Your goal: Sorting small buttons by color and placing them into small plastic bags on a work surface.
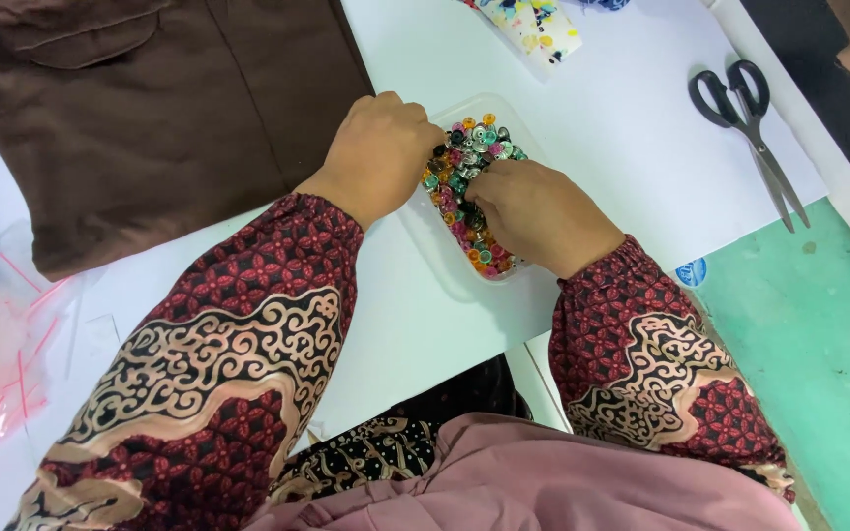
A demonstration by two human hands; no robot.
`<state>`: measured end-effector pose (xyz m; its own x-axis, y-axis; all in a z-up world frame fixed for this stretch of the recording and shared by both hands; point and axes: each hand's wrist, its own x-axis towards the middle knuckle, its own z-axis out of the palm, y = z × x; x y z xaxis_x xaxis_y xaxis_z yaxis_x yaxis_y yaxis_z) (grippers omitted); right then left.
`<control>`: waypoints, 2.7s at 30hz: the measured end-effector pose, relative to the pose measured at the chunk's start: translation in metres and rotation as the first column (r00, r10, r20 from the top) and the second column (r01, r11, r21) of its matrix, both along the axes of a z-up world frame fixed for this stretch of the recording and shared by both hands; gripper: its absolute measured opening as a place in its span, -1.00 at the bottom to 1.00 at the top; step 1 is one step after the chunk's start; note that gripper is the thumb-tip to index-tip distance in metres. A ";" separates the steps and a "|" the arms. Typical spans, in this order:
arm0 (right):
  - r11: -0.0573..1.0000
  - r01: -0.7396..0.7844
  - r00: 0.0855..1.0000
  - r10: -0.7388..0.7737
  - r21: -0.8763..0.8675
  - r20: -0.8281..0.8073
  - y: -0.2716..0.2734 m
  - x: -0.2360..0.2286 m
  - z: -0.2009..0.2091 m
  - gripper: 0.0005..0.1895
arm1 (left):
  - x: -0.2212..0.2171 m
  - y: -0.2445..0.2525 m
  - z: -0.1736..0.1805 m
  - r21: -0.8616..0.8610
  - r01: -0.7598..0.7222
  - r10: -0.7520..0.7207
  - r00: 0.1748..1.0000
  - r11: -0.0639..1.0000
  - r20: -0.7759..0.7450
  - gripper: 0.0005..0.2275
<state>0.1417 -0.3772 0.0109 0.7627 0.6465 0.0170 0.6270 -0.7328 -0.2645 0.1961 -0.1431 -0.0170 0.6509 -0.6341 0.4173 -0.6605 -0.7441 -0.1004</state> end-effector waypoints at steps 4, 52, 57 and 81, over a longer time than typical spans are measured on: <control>1.000 0.012 1.000 -0.012 -0.015 -0.003 0.004 -0.002 0.003 -0.71 | 0.000 0.000 0.000 -0.008 0.051 -0.050 0.997 0.999 0.059 -0.78; 0.913 -0.271 0.957 0.288 0.304 -0.014 0.136 -0.047 0.025 -0.83 | -0.150 0.140 0.037 -0.334 -0.281 0.079 0.858 0.900 -0.508 -0.93; 0.912 -0.337 0.919 0.373 0.232 -0.132 0.173 -0.054 0.006 -0.85 | -0.175 0.160 0.000 -0.410 -0.309 0.050 0.845 0.858 -0.532 -0.94; 0.984 0.170 0.976 -0.161 -0.050 0.148 -0.014 -0.021 0.054 -0.83 | -0.165 0.066 0.010 -0.597 -0.159 -0.139 0.896 0.786 -0.423 -0.88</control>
